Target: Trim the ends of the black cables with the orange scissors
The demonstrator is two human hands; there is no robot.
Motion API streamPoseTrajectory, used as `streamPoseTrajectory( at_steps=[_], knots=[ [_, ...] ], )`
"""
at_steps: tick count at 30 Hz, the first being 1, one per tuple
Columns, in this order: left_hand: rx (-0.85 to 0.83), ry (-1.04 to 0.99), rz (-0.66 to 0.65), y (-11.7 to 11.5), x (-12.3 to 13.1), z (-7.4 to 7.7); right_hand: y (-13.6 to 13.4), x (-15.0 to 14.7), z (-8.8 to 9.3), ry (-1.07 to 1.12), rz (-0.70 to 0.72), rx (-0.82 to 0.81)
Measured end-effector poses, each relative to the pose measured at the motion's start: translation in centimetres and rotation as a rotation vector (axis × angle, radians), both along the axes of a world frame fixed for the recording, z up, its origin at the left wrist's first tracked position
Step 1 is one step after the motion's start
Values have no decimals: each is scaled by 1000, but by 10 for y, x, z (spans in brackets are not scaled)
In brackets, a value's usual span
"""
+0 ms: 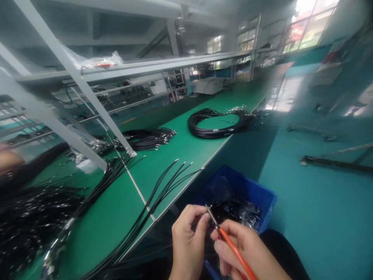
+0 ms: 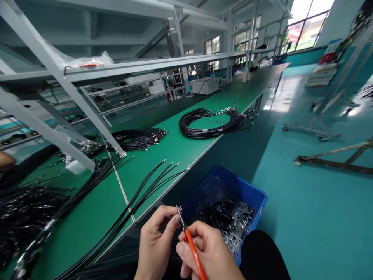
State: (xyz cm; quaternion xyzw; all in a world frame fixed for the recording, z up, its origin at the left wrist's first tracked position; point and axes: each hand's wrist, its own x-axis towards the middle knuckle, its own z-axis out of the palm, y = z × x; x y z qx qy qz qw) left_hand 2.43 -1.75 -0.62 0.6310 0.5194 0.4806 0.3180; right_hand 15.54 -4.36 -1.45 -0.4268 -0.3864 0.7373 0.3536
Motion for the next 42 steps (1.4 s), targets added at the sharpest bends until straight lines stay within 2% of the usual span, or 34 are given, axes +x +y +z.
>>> streamPoseTrajectory(
  at_steps=[7, 13, 20, 22, 26, 28, 32, 37, 42],
  knots=[
    [71, 50, 4, 3, -2, 1, -4, 2, 7, -128, -46, 22],
    [98, 68, 18, 0, -2, 7, -4, 6, 11, -112, -8, 26],
    [61, 76, -1, -2, -2, 10, -8, 8, 4, -25, -21, 35],
    [64, 93, 12, -3, -2, 10, -10, 7, 3, -51, -137, 62],
    [84, 138, 10, -5, 3, 12, -9, 1, 9, -158, -599, 263],
    [93, 162, -8, -7, 7, 12, -4, -4, 15, -158, -718, 318],
    [134, 220, -20, -10, 13, 9, 7, -14, 22, -117, -739, 312],
    [126, 189, -5, -11, 12, 7, 7, -18, 14, -104, -763, 288],
    [83, 225, -7, -10, 10, 10, 3, -21, 7, -198, -781, 361]
  ],
)
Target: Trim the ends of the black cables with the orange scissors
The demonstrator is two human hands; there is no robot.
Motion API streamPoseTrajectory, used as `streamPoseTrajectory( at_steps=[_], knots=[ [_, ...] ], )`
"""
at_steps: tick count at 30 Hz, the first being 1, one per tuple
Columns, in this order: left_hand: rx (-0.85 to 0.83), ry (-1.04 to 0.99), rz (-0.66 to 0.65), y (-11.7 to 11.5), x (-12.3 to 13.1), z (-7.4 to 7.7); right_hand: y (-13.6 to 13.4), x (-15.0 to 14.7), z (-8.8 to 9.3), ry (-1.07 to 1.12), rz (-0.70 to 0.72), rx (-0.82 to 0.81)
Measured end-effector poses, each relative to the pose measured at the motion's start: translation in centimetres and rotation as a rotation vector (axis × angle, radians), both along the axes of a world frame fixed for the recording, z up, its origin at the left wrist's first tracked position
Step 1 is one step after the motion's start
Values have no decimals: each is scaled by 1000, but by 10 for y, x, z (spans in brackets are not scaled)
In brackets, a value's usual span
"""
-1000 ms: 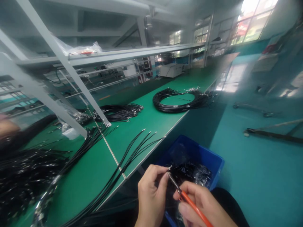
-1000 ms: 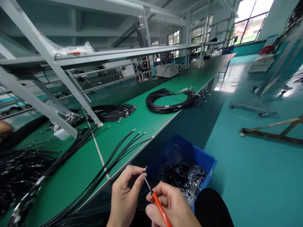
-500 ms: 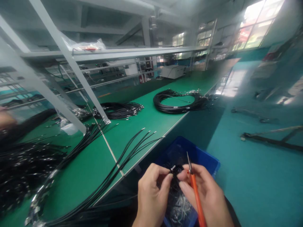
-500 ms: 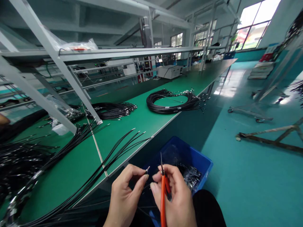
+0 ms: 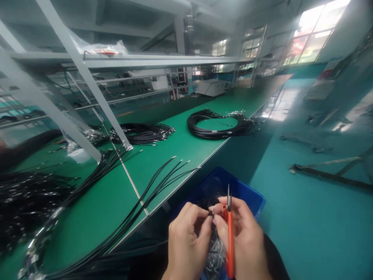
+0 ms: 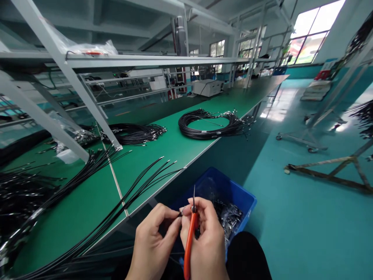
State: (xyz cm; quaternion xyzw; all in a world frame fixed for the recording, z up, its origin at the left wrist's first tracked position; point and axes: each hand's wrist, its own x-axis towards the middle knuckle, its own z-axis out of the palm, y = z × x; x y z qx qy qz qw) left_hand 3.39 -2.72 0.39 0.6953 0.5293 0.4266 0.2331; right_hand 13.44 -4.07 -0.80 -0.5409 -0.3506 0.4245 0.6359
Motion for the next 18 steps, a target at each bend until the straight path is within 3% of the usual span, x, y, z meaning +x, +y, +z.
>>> streamPoseTrajectory(
  at_steps=[6, 11, 14, 18],
  knots=[
    [34, 68, 11, -2, 3, -1, 2, -3, -1, -271, -89, -21],
    [-62, -61, 9, 2, -7, -1, -6, -1, -2, -514, -100, 32],
    [-201, -198, -32, 10, -20, 1, -10, 10, -4, -329, 118, 31],
    [-327, -398, -127, 17, -34, 4, -6, 33, -1, 85, 545, -122]
  ],
)
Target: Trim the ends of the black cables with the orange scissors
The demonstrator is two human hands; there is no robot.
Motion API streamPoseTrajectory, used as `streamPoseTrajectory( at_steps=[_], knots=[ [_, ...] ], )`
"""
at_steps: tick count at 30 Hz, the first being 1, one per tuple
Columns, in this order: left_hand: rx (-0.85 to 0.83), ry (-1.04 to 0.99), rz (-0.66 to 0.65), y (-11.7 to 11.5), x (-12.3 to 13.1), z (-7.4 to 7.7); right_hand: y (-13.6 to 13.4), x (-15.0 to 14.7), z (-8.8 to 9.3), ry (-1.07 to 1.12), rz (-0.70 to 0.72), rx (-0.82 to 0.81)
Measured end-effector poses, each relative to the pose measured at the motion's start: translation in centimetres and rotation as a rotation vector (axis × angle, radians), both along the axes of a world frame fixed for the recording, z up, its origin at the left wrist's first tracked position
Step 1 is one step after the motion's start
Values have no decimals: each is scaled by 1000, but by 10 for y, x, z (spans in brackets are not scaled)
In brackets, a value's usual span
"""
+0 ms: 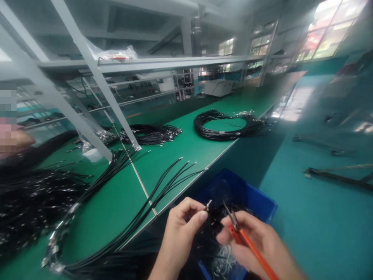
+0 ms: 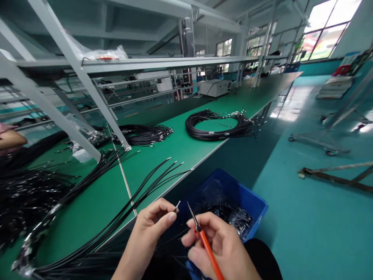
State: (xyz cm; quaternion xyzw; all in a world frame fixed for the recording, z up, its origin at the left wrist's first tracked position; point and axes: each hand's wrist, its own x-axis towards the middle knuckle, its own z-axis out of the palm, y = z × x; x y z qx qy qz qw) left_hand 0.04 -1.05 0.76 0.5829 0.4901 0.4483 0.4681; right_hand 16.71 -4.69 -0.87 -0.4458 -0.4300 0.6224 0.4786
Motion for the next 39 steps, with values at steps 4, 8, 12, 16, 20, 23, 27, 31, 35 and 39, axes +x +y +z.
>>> streamPoseTrajectory(
  at_steps=[4, 8, 12, 16, 20, 23, 27, 31, 35, 39],
  knots=[
    [-59, -143, -54, 1, -4, 1, 2, 12, 9, 128, 277, -169],
    [-56, -198, -93, 0, -4, 1, 1, 10, 13, 130, 348, -229],
    [-31, -198, -110, -1, -2, 2, 1, 12, 17, 23, 383, -253],
    [-13, -173, -131, 0, -1, 2, 4, 15, 20, -1, 376, -263],
    [6, -148, -145, 1, -1, 1, 7, 15, 21, 41, 397, -273],
    [18, -128, -147, 0, -2, 0, 6, 14, 22, 79, 388, -272],
    [41, -102, -156, 0, -4, -1, 1, 12, 20, 113, 344, -249],
    [56, -80, -158, 0, -4, -2, 3, 13, 12, 168, 383, -290],
    [73, -68, -155, 0, -3, -3, 13, 13, 6, 113, 470, -295],
    [58, -75, -138, 2, -4, -3, 16, 10, 1, -38, 458, -202]
  ],
)
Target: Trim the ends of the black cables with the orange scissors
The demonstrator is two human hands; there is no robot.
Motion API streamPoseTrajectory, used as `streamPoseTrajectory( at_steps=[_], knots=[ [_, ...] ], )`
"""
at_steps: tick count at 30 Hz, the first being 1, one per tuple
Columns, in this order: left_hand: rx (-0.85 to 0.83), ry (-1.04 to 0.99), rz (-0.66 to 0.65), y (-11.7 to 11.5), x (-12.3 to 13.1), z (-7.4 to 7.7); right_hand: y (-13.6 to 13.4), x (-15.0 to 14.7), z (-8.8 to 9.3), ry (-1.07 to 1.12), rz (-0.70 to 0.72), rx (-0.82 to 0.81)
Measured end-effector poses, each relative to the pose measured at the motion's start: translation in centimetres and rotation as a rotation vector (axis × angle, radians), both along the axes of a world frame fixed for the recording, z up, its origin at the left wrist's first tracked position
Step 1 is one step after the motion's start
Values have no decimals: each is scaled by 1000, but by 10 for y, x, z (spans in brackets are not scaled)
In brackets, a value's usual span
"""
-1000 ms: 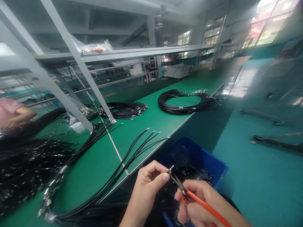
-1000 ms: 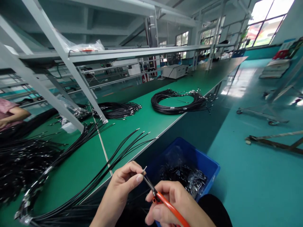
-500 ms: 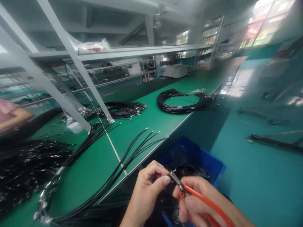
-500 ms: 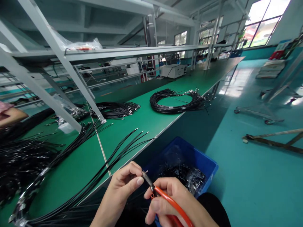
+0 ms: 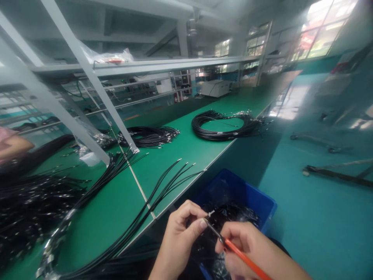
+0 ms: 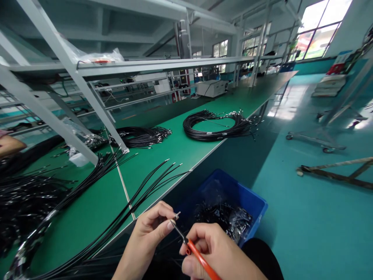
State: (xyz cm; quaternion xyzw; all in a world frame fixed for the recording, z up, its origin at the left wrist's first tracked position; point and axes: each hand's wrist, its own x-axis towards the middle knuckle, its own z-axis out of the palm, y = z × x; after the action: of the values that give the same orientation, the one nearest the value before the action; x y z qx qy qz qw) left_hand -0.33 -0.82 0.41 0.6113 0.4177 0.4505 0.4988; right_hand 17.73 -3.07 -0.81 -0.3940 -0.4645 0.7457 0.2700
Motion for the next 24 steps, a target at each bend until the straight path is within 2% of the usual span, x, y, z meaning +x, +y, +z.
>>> streamPoseTrajectory(
  at_steps=[4, 6, 9, 11, 15, 19, 22, 24],
  knots=[
    [-19, 1, 18, 0, -1, 2, -5, -2, -5, 28, -64, 52],
    [-29, 15, 23, -1, 0, 2, -7, -5, -5, 27, -244, 94],
    [-21, 79, 51, -5, 5, 4, -6, -12, 0, 43, -624, 226],
    [6, 141, 82, -7, 10, 5, -4, -18, 5, 67, -768, 270],
    [98, 263, 133, -14, 20, 6, 1, -29, 12, 86, -855, 227],
    [161, 319, 148, -18, 24, 5, 2, -34, 13, 129, -862, 219],
    [101, 264, 186, -15, 21, 5, 0, -30, 13, 151, -879, 204],
    [21, 163, 207, -12, 17, 6, -2, -24, 12, 172, -791, 177]
  ],
)
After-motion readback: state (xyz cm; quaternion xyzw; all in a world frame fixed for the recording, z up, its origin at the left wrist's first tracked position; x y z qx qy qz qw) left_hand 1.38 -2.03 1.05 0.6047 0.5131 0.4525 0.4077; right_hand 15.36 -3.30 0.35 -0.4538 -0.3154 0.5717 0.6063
